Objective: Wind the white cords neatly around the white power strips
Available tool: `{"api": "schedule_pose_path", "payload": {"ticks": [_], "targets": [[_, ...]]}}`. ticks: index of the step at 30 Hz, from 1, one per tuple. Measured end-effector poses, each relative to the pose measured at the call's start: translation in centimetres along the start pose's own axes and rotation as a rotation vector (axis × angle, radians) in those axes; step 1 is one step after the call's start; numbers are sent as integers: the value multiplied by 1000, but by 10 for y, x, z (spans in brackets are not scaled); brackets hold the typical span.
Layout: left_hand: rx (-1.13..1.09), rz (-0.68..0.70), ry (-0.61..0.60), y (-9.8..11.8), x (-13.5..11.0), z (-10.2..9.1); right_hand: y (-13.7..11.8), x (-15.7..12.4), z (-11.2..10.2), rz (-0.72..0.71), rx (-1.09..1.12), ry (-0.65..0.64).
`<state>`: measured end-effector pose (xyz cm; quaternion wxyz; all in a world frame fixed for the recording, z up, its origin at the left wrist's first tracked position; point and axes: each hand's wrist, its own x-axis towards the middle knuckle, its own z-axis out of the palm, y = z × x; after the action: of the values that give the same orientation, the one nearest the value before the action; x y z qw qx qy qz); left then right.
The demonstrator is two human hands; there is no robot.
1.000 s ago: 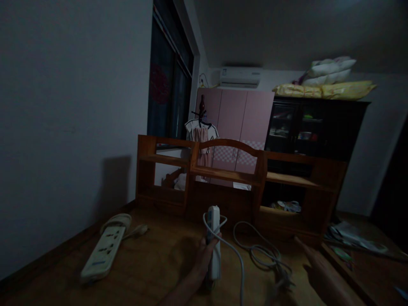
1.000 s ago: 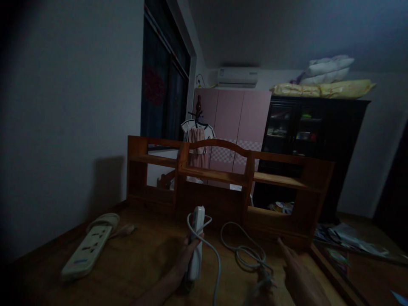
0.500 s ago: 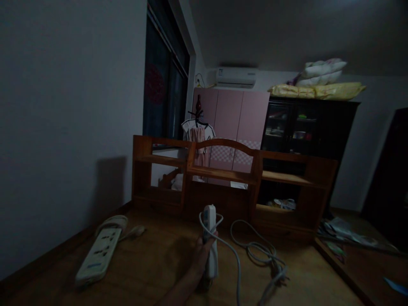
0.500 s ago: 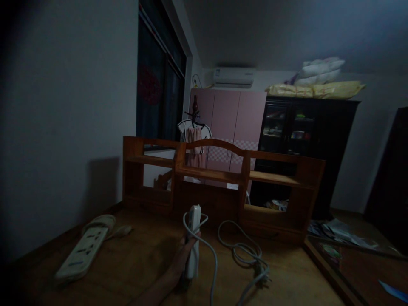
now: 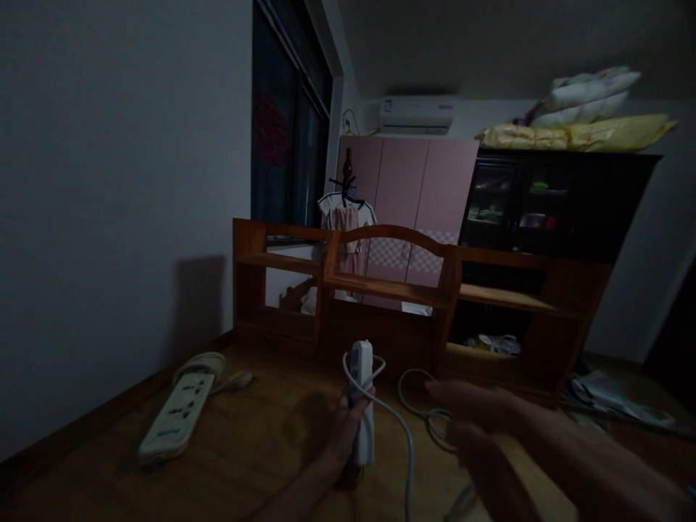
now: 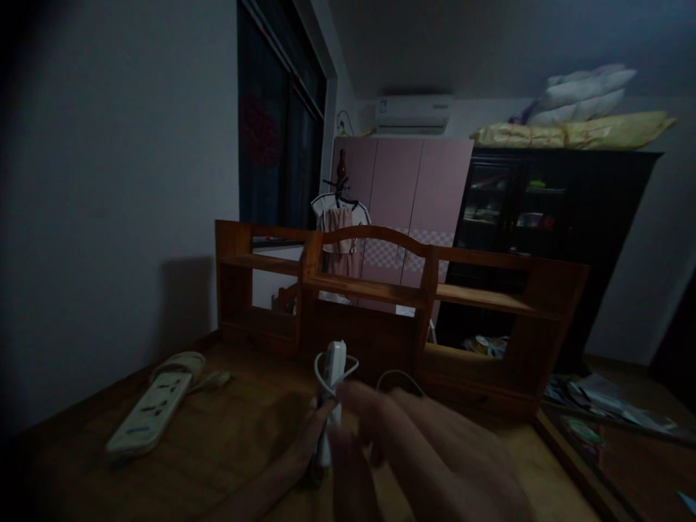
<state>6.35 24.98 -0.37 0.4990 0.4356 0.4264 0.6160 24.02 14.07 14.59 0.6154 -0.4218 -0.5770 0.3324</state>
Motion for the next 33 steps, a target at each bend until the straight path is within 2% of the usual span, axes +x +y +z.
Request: {"api": "schedule_pose_path", "payload": {"ticks": [3,5,7,9,13,16,19,24,26,30,33], "targets": [[-25,-48,8,-3,0,0,-29,8,29,-265,-668,-299],[-27,-42,28,-3,0,0,-27,23,46,-308,-966,-458],[-40,-9,30,-2,2,0,-11,40,57,-226,-1116,-603],[-50,30,47,-2,4,-1,8,51,63,-140,-1178,-684],[-17,77,94,-2,9,-1,24,61,63,-112,-1150,-671],[56,121,75,0,8,1,20,68,56,-136,-1104,-591],[124,159,55,2,6,4,15,77,42,-179,-1052,-457],[190,173,1,2,3,6,9,94,6,-265,-984,-151],[183,164,-28,2,1,6,7,99,-10,-314,-954,29],[5,58,-74,0,0,3,2,104,-36,-525,-817,497],[-197,-150,-139,-5,3,1,-3,102,-46,-618,-765,671]]}}
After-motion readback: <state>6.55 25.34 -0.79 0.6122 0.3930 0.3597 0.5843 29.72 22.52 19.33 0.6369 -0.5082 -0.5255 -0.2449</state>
